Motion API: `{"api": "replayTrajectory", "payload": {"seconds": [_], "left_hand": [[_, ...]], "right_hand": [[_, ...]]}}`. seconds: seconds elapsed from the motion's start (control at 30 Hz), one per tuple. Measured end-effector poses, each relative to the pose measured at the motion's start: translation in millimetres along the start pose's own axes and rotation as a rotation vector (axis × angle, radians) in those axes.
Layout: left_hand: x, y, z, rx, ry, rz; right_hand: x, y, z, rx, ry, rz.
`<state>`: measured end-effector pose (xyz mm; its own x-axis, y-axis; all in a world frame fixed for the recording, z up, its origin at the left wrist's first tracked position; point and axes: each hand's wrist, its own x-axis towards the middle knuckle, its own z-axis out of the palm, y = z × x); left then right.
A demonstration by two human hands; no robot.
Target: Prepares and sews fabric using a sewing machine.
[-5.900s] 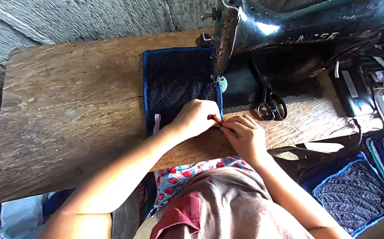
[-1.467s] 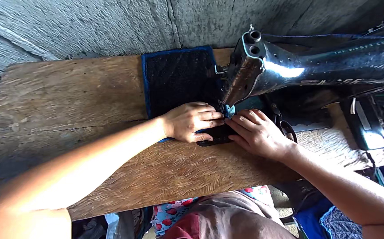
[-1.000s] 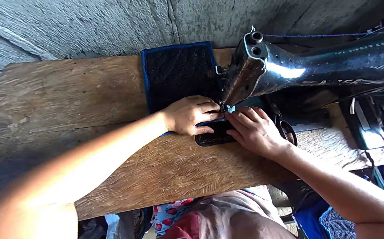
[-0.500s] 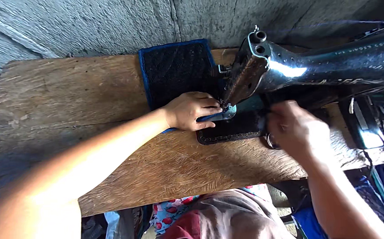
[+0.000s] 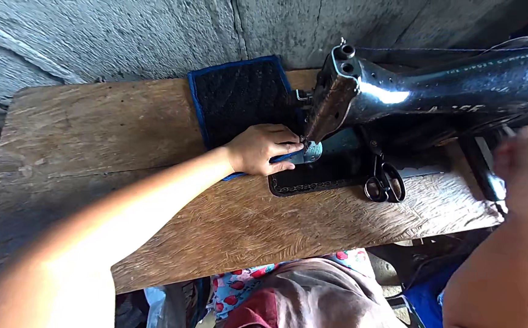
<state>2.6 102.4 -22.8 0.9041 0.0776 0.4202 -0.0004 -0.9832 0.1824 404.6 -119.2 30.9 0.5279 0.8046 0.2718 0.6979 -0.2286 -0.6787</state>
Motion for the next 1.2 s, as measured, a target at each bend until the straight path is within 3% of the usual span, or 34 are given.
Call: {"api": "replayTrajectory", "payload": {"seconds": [0.13,0.3,0.5,1.2], "left_hand": [[0,0,1,-0.003,-0.002,0.008],[-1,0,1,0.002,-0.011,0.026],[-2,3,1,0.009,-0.011,0.027],[-7,12,3,-0.003,-0.008,0.051]], "right_hand": [[3,-15,-7,0.081,0.023,0.042],[1,-14,-14,-0.154,-0.017,-0.063],[-1,-18,-13,-0.294,0.016,-0.053],[-7,-32,-5,-0.362,0.060,-0.055]]}}
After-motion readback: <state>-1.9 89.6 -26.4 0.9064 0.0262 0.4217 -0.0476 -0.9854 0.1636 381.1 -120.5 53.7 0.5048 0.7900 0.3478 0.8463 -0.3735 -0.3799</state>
